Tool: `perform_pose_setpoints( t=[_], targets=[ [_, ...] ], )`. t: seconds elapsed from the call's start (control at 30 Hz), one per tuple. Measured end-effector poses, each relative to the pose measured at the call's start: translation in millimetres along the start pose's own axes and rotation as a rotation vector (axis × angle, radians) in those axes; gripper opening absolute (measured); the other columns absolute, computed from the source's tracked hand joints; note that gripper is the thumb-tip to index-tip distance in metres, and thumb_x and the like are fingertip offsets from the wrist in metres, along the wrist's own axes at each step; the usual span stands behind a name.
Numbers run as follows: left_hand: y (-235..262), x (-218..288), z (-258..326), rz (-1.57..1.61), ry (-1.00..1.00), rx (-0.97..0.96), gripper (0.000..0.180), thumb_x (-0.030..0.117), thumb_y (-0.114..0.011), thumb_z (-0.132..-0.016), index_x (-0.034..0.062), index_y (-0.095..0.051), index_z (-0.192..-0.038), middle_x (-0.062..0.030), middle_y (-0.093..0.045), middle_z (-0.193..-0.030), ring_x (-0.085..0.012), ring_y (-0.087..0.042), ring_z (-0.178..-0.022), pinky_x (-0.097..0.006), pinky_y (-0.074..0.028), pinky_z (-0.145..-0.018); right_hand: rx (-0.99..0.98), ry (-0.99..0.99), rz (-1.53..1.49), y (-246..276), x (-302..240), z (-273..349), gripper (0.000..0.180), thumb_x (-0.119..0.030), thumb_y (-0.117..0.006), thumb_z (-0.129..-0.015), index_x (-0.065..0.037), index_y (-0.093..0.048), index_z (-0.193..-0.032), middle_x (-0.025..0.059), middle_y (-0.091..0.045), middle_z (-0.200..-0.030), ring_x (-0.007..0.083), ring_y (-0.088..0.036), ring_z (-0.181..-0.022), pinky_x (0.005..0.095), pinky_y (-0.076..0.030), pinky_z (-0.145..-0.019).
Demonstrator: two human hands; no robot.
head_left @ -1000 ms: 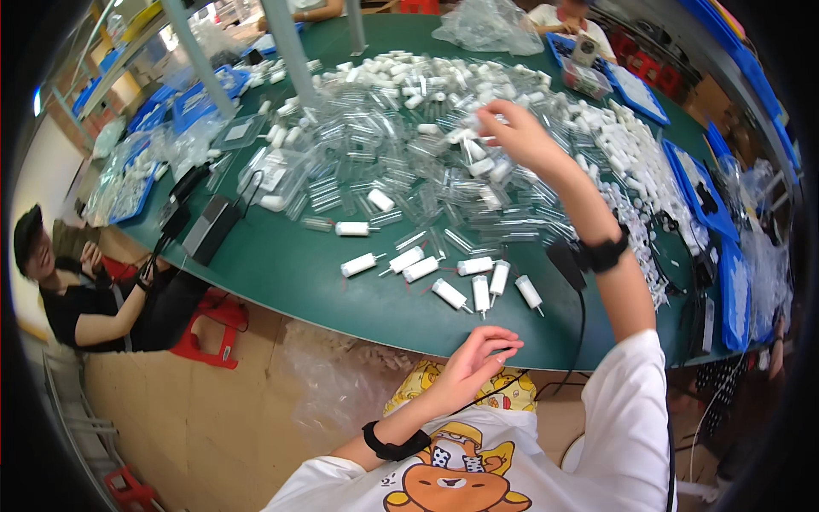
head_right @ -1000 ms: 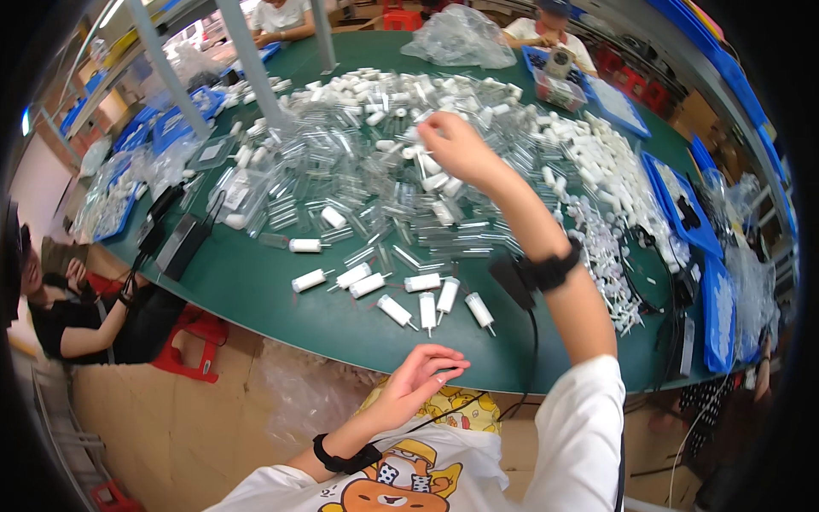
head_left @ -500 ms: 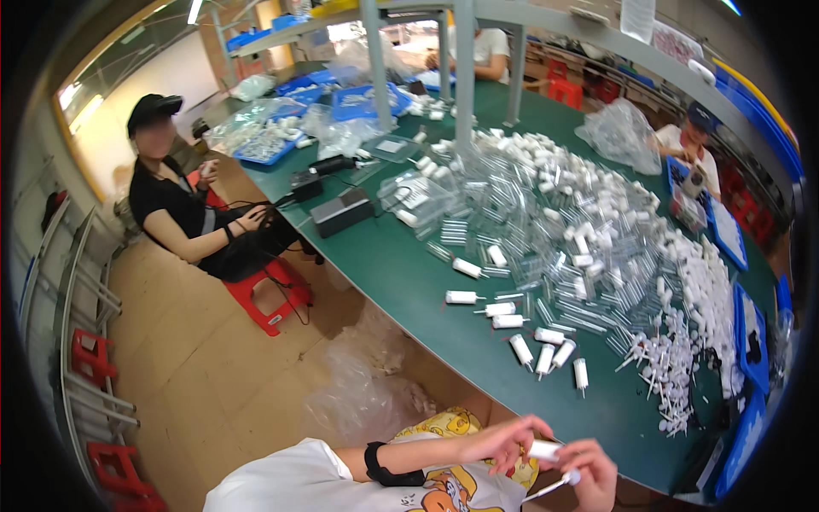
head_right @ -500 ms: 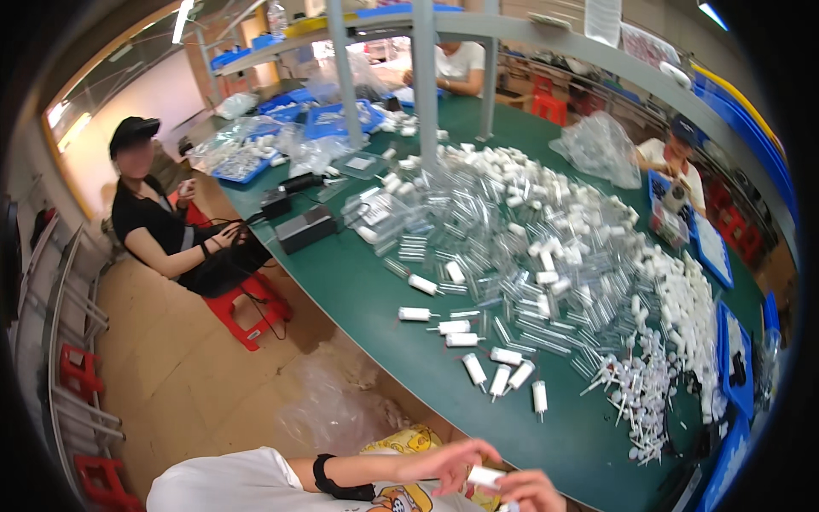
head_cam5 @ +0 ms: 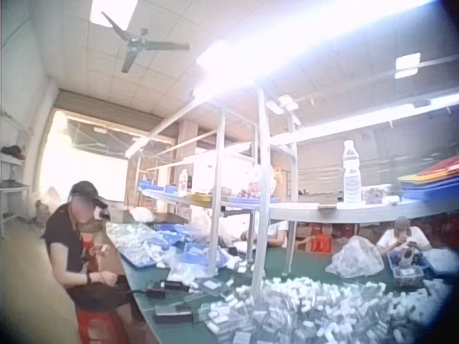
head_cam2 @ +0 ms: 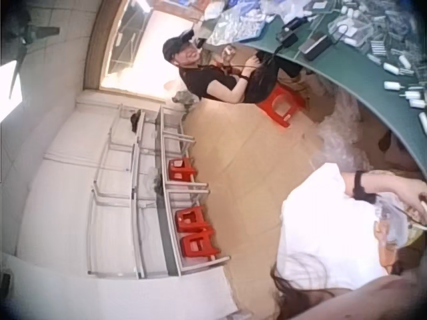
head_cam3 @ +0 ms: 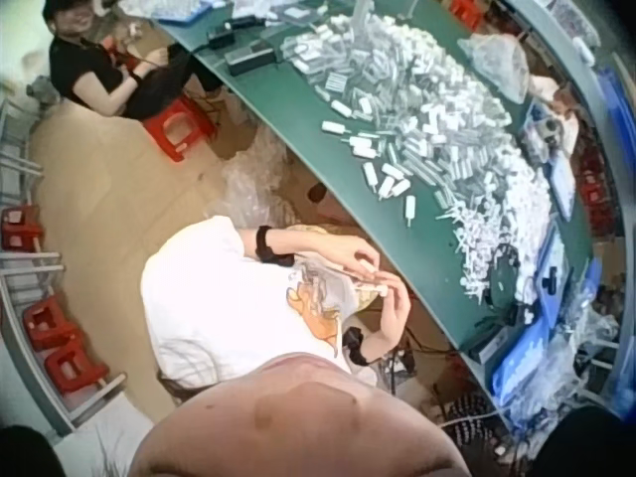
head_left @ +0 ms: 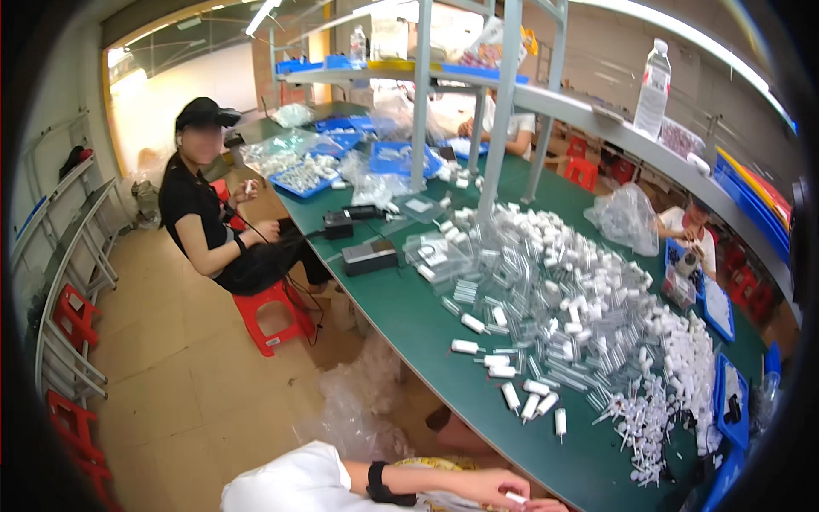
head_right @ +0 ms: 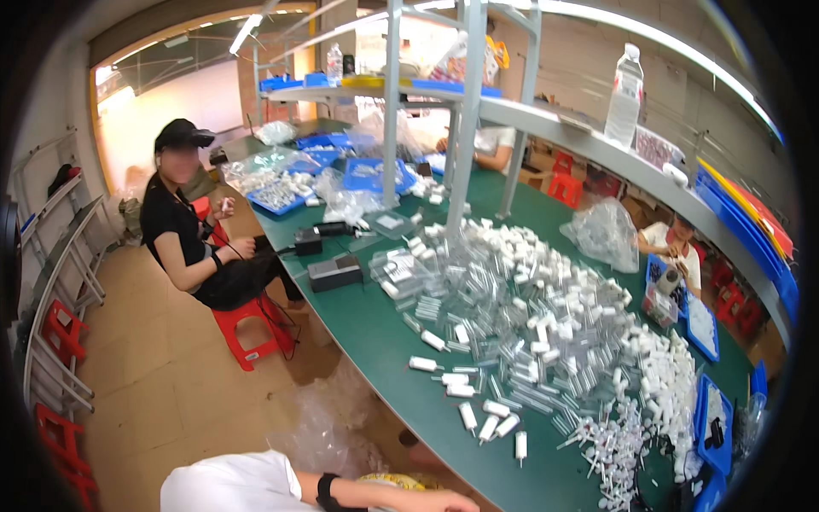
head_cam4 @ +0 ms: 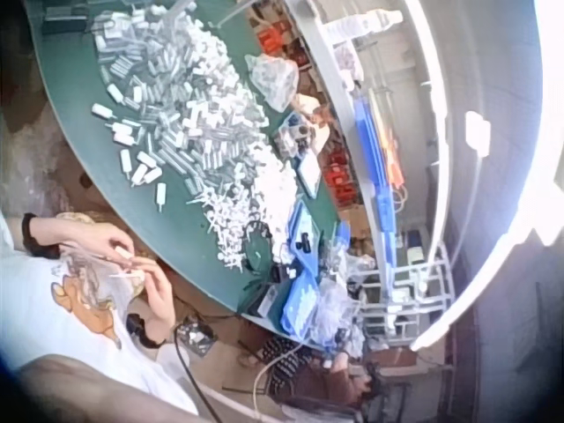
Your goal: The person assembles components by hand by inserting a white cylinder into a clear tube, fitting a white cap with wires onto it, and placing the unit on the table. They then pour more white cylinders from a bag onto the table and repeat the assembly process.
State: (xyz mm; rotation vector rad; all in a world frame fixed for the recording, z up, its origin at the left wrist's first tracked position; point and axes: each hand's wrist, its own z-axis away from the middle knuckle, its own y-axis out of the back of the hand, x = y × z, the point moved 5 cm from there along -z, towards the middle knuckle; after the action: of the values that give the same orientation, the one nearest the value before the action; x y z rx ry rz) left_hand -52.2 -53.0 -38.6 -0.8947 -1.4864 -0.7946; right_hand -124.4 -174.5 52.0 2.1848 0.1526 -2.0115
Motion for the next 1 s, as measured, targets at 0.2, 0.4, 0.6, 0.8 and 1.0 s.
perform_pose_setpoints(
  t=[0.2,0.4,0.6,0.8,1.0],
  targets=[
    [32,27,-13,0.174,0.099,-0.001,0.017,0.010,-0.061,-0.084,0.0003,-0.057,-0.098,-0.0054,-0.049,-0.099,-0.0123,-0.057,-0.083,-0.023,-0.048,-0.070,0.243,-0.008,-0.115,14,15,-4,0.016,-0.010,-0.046,-0.092,0.004,-0.054,-0.095,0.0183,-0.061,-0.095,0.0243,-0.059,-0.087,0.0339,-0.045,-0.081],
    [43,8,-10,0.547,0.098,0.194,0.025,0.007,-0.064,-0.082,0.0011,-0.057,-0.105,-0.0035,-0.060,-0.095,-0.0077,-0.057,-0.084,-0.022,-0.047,-0.076,0.323,-0.092,-0.550,42,79,-19,0.021,-0.008,-0.049,-0.091,0.004,-0.050,-0.108,0.0154,-0.059,-0.094,0.0271,-0.061,-0.078,0.0343,-0.049,-0.072],
    [41,-4,-10,0.605,0.024,0.205,0.029,0.001,-0.066,-0.077,0.0019,-0.050,-0.100,-0.0027,-0.057,-0.087,-0.0054,-0.055,-0.077,-0.019,-0.046,-0.069,0.352,-0.068,-0.523,39,74,-30,0.023,-0.014,-0.050,-0.089,0.002,-0.050,-0.106,0.0139,-0.054,-0.094,0.0232,-0.053,-0.083,0.0333,-0.044,-0.075],
    [37,-5,-16,0.644,0.021,0.220,0.031,0.000,-0.065,-0.077,0.0025,-0.047,-0.102,-0.0029,-0.048,-0.086,-0.0072,-0.056,-0.071,-0.018,-0.046,-0.061,0.309,-0.072,-0.674,40,85,-25,0.022,-0.019,-0.051,-0.090,0.000,-0.051,-0.100,0.0130,-0.050,-0.100,0.0236,-0.049,-0.091,0.0318,-0.042,-0.076],
    [38,-5,-16,0.680,0.090,0.188,0.031,-0.001,-0.062,-0.079,0.0028,-0.047,-0.106,-0.0047,-0.044,-0.091,-0.0086,-0.056,-0.066,-0.019,-0.048,-0.055,0.275,-0.052,-0.933,38,96,-11,0.020,-0.022,-0.052,-0.089,-0.003,-0.051,-0.095,0.0113,-0.049,-0.099,0.0224,-0.047,-0.085,0.0318,-0.041,-0.075]
  ],
)
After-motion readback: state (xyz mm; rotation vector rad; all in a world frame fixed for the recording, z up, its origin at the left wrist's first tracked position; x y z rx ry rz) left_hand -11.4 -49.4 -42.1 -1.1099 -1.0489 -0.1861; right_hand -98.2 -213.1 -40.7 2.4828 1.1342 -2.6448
